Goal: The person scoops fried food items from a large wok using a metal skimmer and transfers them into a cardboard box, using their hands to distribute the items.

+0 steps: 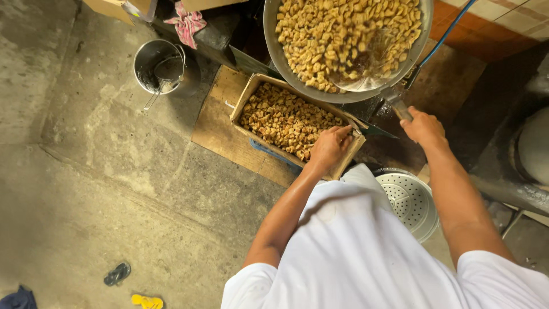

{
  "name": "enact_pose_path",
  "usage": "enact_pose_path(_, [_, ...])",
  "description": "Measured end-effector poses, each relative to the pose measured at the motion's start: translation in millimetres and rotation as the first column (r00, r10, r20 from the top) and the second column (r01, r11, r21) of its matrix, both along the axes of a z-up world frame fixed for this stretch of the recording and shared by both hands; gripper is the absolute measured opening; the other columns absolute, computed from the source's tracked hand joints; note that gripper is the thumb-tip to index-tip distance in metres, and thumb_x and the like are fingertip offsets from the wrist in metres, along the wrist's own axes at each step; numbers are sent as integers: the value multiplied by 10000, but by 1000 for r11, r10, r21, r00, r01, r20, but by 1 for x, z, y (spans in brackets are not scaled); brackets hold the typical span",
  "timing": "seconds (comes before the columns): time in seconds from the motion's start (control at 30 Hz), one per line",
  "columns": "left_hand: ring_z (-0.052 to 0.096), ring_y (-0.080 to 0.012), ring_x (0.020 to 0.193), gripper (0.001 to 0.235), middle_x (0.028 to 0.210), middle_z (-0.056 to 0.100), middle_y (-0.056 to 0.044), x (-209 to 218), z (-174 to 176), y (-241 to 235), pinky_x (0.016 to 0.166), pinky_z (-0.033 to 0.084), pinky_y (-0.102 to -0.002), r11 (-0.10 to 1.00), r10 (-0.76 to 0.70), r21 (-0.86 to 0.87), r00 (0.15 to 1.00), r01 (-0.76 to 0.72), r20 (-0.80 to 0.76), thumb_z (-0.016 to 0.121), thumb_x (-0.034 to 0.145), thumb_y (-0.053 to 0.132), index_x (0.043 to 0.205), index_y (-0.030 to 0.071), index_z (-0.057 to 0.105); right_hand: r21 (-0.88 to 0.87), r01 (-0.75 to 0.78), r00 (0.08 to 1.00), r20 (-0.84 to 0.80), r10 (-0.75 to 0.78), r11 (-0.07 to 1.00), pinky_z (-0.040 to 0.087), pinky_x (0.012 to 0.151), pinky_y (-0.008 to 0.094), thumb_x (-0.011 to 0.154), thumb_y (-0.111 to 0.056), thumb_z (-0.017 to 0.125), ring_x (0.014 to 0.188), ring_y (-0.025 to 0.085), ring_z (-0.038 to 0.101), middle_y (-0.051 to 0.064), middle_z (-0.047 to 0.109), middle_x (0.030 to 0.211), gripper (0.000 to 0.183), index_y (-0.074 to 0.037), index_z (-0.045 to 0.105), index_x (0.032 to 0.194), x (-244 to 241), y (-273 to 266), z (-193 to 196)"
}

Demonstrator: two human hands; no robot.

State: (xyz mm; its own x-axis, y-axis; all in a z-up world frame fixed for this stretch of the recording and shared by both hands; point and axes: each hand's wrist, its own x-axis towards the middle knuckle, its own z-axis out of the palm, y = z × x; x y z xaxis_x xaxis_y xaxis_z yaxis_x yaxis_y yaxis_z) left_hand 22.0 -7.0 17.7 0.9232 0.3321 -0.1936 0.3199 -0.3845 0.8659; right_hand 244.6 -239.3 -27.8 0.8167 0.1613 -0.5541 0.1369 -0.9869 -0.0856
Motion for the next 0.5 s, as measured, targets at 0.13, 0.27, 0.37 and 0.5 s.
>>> enact_pose_path(0.13, [667, -357, 1076, 377, 1227, 711, -128, -12, 9, -1, 935, 544, -460, 1000, 16, 8, 1000, -16, -3, 647, 951, 258, 1302, 135, 710, 259, 736, 598, -682, -422, 625, 574, 602, 386, 920, -165, 672, 686, 263, 682, 175, 683, 910, 287, -126, 552, 1178, -13, 1, -42])
enact_pose_path(0.27, [686, -326, 1087, 404, 1263, 682, -123, -18, 13, -1, 927, 529, -449, 994, 40, -90, 989, -54, -145, 623, 948, 272, 1326, 140, 678, 571, 622, 756, -616, -220, 535, 525, 484, 347, 961, -68, 650, 601, 239, 656, 197, 696, 818, 168, 23, 557, 1067, -47, 2, -81])
enact_pose_path(0.37, [685, -342, 1119, 403, 1274, 691, -141, -21, 3, -7, 968, 531, -435, 989, 100, -93, 989, -111, -109, 631, 964, 271, 1330, 109, 676, 537, 467, 866, -439, -241, 703, 543, 520, 396, 981, -90, 651, 655, 253, 635, 174, 677, 858, 188, 10, 569, 1118, -44, -11, -61])
enact_pose_path(0.5, [689, -355, 1097, 402, 1230, 704, -172, -13, 0, -16, 949, 537, -429, 967, 209, -121, 969, -225, -132, 653, 944, 258, 1305, 85, 685, 343, -33, 998, 68, 10, 939, 531, 720, 561, 989, -145, 630, 846, 478, 649, 294, 679, 965, 313, -1, 534, 1249, -7, -27, -17])
